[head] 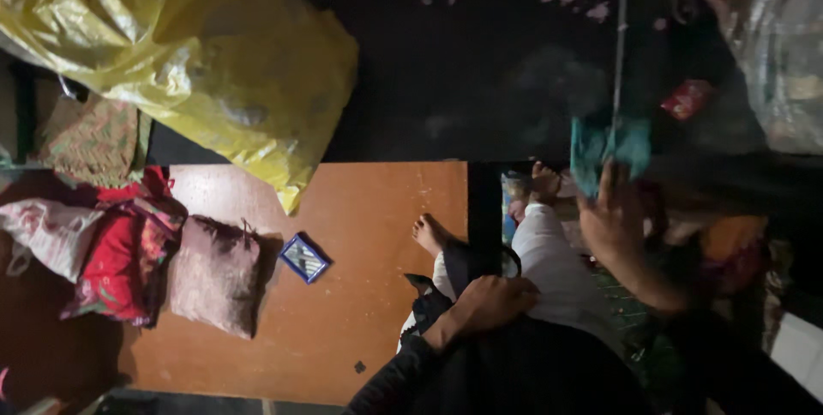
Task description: The person wipes the surface of a black bench or table by hand with a cloth, moving several plastic bags and other items to clean different sections.
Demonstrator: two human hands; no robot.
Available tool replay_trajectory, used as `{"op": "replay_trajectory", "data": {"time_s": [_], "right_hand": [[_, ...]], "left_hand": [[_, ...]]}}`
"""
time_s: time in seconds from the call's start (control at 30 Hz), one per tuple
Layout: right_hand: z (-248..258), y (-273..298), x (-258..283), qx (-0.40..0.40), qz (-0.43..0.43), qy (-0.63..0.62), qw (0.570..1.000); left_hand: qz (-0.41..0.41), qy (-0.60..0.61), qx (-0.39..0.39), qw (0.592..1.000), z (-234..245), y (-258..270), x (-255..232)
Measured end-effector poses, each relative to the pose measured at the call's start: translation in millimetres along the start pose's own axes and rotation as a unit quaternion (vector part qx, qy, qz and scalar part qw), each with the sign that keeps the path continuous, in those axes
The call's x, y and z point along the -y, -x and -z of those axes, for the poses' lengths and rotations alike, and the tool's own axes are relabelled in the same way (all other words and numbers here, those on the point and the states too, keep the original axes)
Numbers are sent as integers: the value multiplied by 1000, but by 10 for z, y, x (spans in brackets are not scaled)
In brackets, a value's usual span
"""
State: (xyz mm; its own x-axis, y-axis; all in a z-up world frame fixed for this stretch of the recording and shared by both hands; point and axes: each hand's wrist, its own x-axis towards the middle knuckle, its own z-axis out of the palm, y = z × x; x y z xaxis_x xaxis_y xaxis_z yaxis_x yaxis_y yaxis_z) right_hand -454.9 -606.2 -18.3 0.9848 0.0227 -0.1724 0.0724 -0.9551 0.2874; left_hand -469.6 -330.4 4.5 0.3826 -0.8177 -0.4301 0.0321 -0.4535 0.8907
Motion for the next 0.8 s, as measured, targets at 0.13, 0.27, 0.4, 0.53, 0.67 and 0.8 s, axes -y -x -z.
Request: {"op": "replay_trajectory", "data": {"time_s": [0.13,0.27,0.4,0.53,0.67,0.8], "right_hand": [[453,-88,-59,356,69,-339,868],[566,-240,50,-59,227,-641,731],[553,-361,169,301,49,-322,897],[256,-340,57,246,38,-658,711],[-313,-171,-293,42,28,-715,697],[-562,-16,-1061,123,-220,-473,844]], "left_hand": [[-22,-9,18,1000,4,-109,-60],[-48,-15,30,998,-77,-215,-63],[-75,-53,74,993,-169,-356,43],[-42,-56,78,995,-187,-373,88],[-77,-29,72,994,-38,-359,-12],[11,8,76,997,128,-336,-171]]}}
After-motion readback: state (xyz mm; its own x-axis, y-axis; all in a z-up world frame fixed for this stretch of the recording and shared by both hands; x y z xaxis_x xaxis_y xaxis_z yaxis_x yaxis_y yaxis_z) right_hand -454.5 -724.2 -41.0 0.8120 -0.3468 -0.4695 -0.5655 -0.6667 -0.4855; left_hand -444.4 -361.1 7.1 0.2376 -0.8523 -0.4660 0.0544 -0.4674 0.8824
